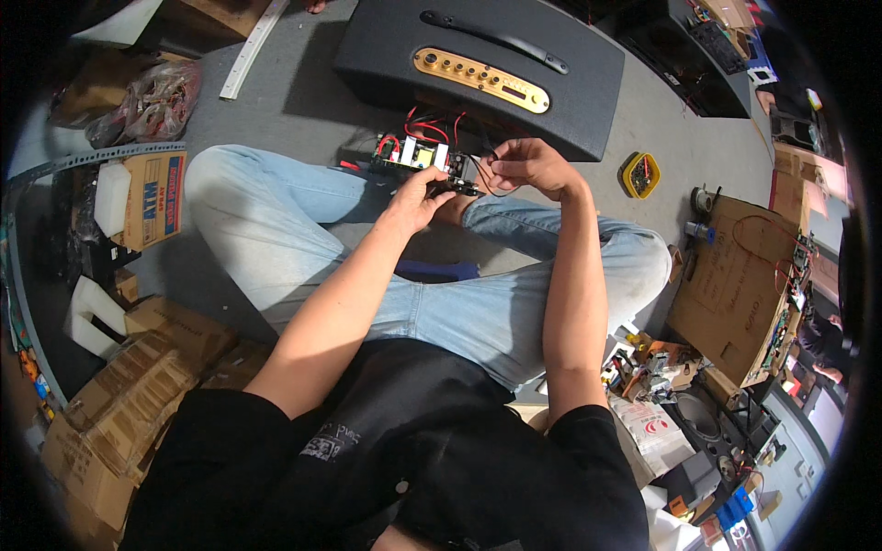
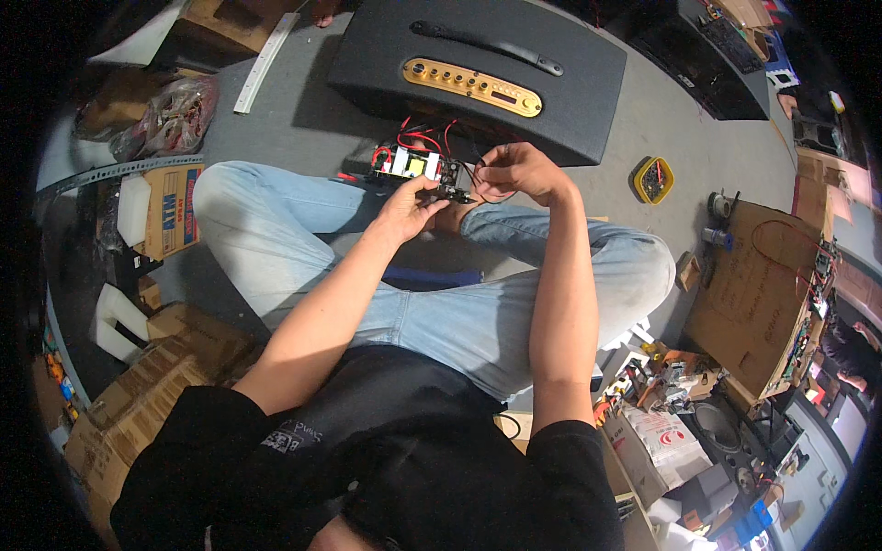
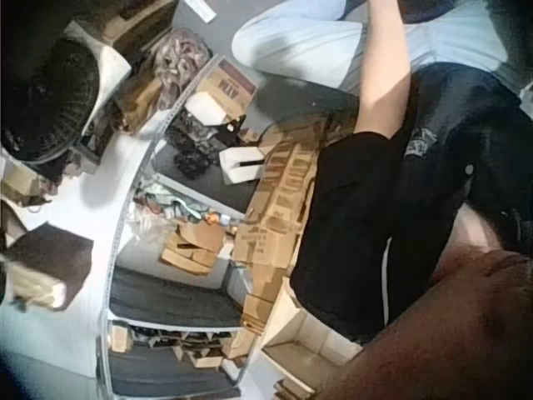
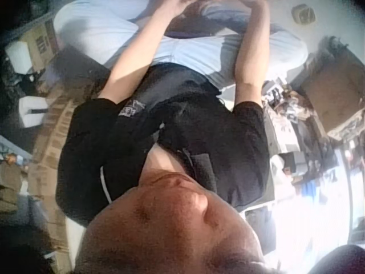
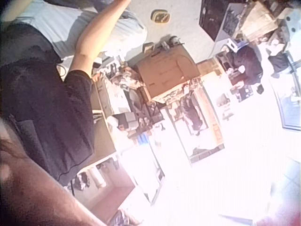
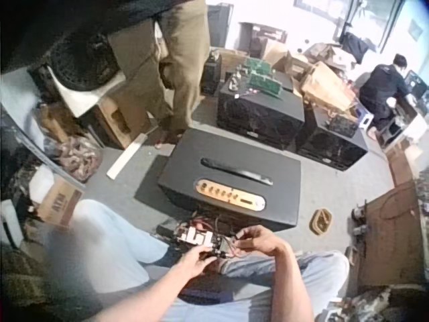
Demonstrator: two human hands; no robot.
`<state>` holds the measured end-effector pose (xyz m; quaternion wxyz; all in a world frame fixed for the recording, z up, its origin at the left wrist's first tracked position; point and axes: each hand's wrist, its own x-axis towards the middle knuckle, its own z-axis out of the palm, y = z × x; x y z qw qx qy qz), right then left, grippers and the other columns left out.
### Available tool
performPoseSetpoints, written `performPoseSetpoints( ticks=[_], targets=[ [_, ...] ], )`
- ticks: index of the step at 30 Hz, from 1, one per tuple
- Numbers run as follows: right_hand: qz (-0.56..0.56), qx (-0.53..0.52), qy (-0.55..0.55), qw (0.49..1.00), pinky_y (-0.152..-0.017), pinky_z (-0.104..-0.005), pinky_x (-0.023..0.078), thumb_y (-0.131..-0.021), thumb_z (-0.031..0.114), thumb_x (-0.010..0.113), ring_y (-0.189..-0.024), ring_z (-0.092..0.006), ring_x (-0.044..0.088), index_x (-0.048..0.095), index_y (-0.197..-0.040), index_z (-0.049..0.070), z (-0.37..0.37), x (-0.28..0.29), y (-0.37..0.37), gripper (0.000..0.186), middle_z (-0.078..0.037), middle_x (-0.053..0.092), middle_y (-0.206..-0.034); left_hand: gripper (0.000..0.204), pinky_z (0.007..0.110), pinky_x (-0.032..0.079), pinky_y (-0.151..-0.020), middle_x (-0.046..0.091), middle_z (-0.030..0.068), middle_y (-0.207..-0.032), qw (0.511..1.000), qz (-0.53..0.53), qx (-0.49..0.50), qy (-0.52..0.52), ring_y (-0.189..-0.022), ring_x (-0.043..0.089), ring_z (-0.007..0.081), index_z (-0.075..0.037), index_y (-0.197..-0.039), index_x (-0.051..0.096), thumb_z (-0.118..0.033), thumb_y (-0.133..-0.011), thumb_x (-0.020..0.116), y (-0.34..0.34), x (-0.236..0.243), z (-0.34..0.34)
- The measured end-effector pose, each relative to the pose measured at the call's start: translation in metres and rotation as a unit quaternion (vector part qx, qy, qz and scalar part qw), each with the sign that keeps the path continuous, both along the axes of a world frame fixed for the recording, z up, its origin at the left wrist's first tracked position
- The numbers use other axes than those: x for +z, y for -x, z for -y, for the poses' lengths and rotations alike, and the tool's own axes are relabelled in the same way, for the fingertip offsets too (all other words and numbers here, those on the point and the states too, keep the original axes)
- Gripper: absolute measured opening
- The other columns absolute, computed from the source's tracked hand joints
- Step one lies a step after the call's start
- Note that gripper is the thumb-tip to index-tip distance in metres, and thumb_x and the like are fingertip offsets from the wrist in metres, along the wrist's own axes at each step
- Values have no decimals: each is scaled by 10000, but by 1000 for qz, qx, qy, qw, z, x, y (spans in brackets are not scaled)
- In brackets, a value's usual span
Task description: The person sits on the floor and works on the internal circuit board of a black amplifier. They use a multimeter to test connections on the board, then place the board back into the amplifier casing and close the lid.
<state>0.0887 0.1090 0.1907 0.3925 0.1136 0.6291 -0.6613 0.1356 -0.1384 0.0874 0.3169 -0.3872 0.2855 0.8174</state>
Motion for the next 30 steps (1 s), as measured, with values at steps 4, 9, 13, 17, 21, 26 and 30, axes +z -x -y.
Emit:
performPoseSetpoints(
  ticks=[4,9,13,17,21,26,30],
  targets=[
    [-65,78,-182,978,-627,-275,542,-848,109,816,-717,-144,719,719,-972,-5,-20,-5,2,194,-72,736,-811,323,474,532,-1076,610,95,-1118,1000,-20,7,-2,-1116,601,239,-24,-1165,610,-23,-859,716,-3,-1,0],
    [-98,103,-301,943,-615,-282,540,-799,131,849,-688,-147,711,745,-967,-32,-27,-5,2,257,-91,741,-795,314,478,536,-1071,618,97,-1146,999,-45,20,0,-1113,606,232,-25,-1179,607,-17,-879,696,-1,4,0],
    [-69,8,-191,979,-638,-280,558,-805,114,874,-700,-148,710,723,-960,-34,-14,-5,1,262,-96,739,-803,290,439,560,-1044,627,107,-1142,999,-47,22,-12,-1112,618,228,-1,-1173,600,-9,-895,682,-3,4,1],
    [-30,-95,-60,993,-667,-269,582,-855,69,846,-713,-163,720,702,-935,-15,4,-12,-5,185,-95,739,-813,237,395,563,-1046,639,111,-1121,994,-75,41,-71,-1089,641,230,21,-1139,599,14,-910,658,0,-2,2],
    [-12,-133,-5,991,-727,-271,609,-911,48,785,-798,-167,739,700,-982,0,9,-17,-8,121,-83,746,-890,155,367,559,-1056,656,116,-1109,989,-97,48,-97,-1083,654,224,34,-1073,612,46,-921,639,2,-4,1],
    [24,-164,62,984,-748,-275,633,-904,0,774,-834,-196,749,668,-975,-7,25,-16,-10,127,-100,735,-964,164,358,543,-1071,659,131,-1120,989,-89,24,-112,-1103,649,216,44,-1079,603,83,-921,621,2,-10,4],
    [45,-188,100,976,-809,-305,643,-898,-10,776,-856,-216,747,648,-974,1,37,-31,-11,149,-92,722,-1004,193,339,520,-1091,652,131,-1118,985,-87,25,-147,-1107,644,218,43,-1101,590,111,-921,604,4,-23,7]
  ],
)
